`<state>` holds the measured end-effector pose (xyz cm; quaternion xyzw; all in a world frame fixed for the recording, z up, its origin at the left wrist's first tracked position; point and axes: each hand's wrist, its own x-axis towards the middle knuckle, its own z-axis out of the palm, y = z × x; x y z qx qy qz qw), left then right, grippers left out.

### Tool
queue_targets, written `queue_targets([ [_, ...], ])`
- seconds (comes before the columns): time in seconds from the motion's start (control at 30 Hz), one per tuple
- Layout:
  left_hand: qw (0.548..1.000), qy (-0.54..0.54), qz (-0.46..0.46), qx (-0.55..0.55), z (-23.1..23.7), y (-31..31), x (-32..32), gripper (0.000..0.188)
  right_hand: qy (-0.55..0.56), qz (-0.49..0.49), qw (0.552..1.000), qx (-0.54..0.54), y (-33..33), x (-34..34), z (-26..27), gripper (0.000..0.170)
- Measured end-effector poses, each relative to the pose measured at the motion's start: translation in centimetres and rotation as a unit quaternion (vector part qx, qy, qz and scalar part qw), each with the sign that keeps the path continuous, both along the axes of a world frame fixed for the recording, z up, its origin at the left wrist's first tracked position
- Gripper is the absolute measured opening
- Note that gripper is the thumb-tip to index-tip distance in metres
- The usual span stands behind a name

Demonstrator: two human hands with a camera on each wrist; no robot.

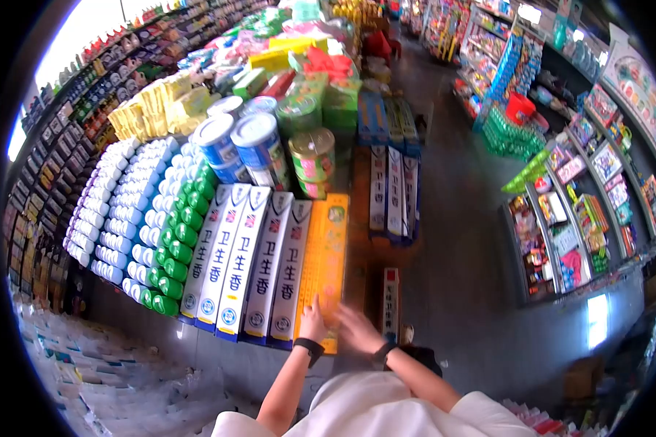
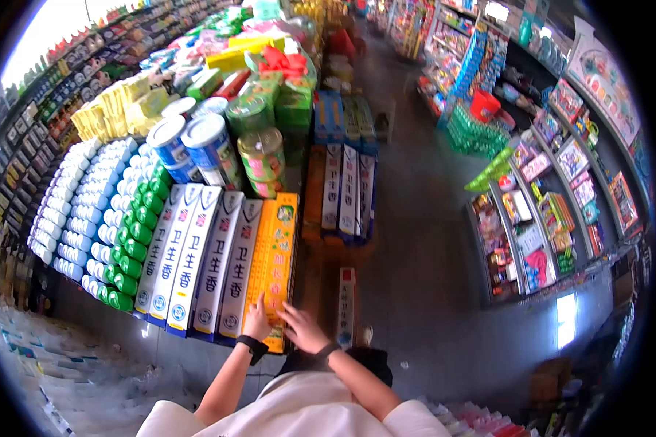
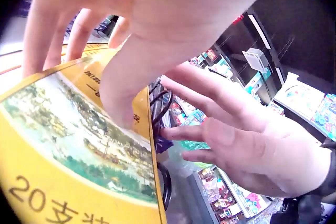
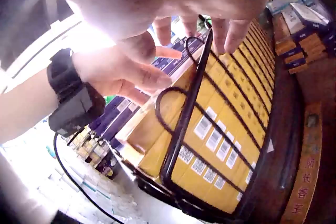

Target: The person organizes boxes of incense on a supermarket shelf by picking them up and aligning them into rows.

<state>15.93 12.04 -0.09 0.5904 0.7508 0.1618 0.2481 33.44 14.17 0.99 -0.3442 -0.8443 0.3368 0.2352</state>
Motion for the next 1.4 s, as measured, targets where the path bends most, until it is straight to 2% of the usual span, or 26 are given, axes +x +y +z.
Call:
queue_targets([
  [0.03, 1.000, -0.022, 0.002, -0.008, 0.5, 0.1, -0.1, 0.088, 0.025, -0.005, 0.999, -0.026, 0.5, 0.6, 1.4, 0.044],
  [0.1, 0.997, -0.067, 0.010, 0.028, 1.6, 0.1, 0.2, 0.082, 0.028, -0.022, 0.998, -0.044, 1.9, 2.2, 1.5, 0.050],
  [0.17, 0.999, -0.005, 0.030, 0.032, 1.8, 0.3, 0.8, 0.074, 0.022, -0.056, 0.997, -0.050, 3.5, 4.1, 0.8, 0.050],
  [0.27, 0.996, 0.044, 0.034, 0.071, 4.6, 1.6, 2.3, 0.064, 0.049, -0.103, 0.991, -0.071, 6.3, 7.6, -1.6, 0.049],
  [0.3, 0.994, 0.036, 0.028, 0.100, 5.5, 2.4, 3.1, 0.063, 0.038, -0.128, 0.990, -0.041, 7.3, 8.9, -3.0, 0.048],
  [0.37, 0.987, 0.021, 0.018, 0.156, 7.6, 4.3, 5.2, 0.059, 0.063, -0.181, 0.968, -0.161, 9.6, 11.1, -4.1, 0.046],
  [0.4, 0.983, 0.005, 0.017, 0.181, 9.0, 5.6, 6.7, 0.051, 0.080, -0.190, 0.968, -0.141, 11.1, 12.2, -6.1, 0.044],
  [0.47, 0.984, -0.031, -0.010, 0.177, 10.6, 8.5, 9.3, 0.047, 0.104, -0.232, 0.938, -0.236, 14.0, 14.0, -9.1, 0.041],
  [0.53, 0.981, -0.071, -0.021, 0.180, 10.1, 11.8, 12.1, 0.042, 0.125, -0.243, 0.916, -0.293, 17.2, 15.7, -10.7, 0.037],
  [0.57, 0.985, -0.062, -0.027, 0.160, 9.1, 13.6, 13.2, 0.041, 0.092, -0.260, 0.915, -0.295, 18.6, 16.4, -11.4, 0.038],
  [0.63, 0.986, -0.051, -0.035, 0.158, 6.2, 17.5, 15.4, 0.039, 0.114, -0.256, 0.867, -0.413, 22.1, 17.4, -13.9, 0.038],
  [0.67, 0.989, -0.071, -0.024, 0.128, 4.5, 19.4, 16.1, 0.039, 0.159, -0.254, 0.839, -0.454, 23.3, 17.5, -15.0, 0.039],
  [0.77, 0.993, -0.106, 0.031, 0.050, -0.5, 24.9, 18.1, 0.044, 0.279, -0.262, 0.742, -0.551, 25.9, 17.0, -14.8, 0.040],
  [0.83, 0.993, -0.068, 0.080, 0.051, -4.3, 28.0, 19.1, 0.051, 0.376, -0.279, 0.647, -0.602, 27.3, 16.4, -16.4, 0.041],
  [0.93, 0.992, -0.061, 0.112, 0.023, -10.7, 31.7, 18.7, 0.060, 0.582, -0.117, 0.492, -0.637, 28.5, 16.5, -20.0, 0.038],
  [0.97, 0.987, -0.065, 0.144, 0.007, -12.3, 32.4, 18.4, 0.059, 0.566, -0.156, 0.492, -0.643, 28.6, 16.0, -19.3, 0.036],
  [1.03, 0.984, -0.074, 0.156, -0.040, -11.3, 33.7, 18.6, 0.056, 0.529, -0.231, 0.495, -0.650, 30.1, 14.9, -16.2, 0.031],
  [1.07, 0.985, -0.075, 0.152, -0.042, -11.4, 33.9, 18.6, 0.056, 0.531, -0.233, 0.476, -0.661, 30.3, 14.7, -16.4, 0.028],
  [1.13, 0.987, -0.069, 0.145, -0.033, -12.6, 34.4, 18.3, 0.053, 0.536, -0.234, 0.481, -0.653, 30.3, 14.8, -16.2, 0.029],
  [1.23, 0.973, -0.140, 0.174, -0.053, -13.9, 34.6, 17.4, 0.038, 0.518, -0.248, 0.499, -0.649, 29.9, 15.3, -16.0, 0.033],
  [1.33, 0.889, -0.381, 0.239, -0.085, -14.1, 34.1, 17.0, 0.033, 0.501, -0.234, 0.534, -0.640, 29.1, 15.7, -16.4, 0.037],
  [1.4, 0.901, -0.373, 0.204, -0.085, -13.9, 33.2, 16.5, 0.026, 0.484, -0.226, 0.562, -0.631, 28.3, 16.1, -15.9, 0.040],
])
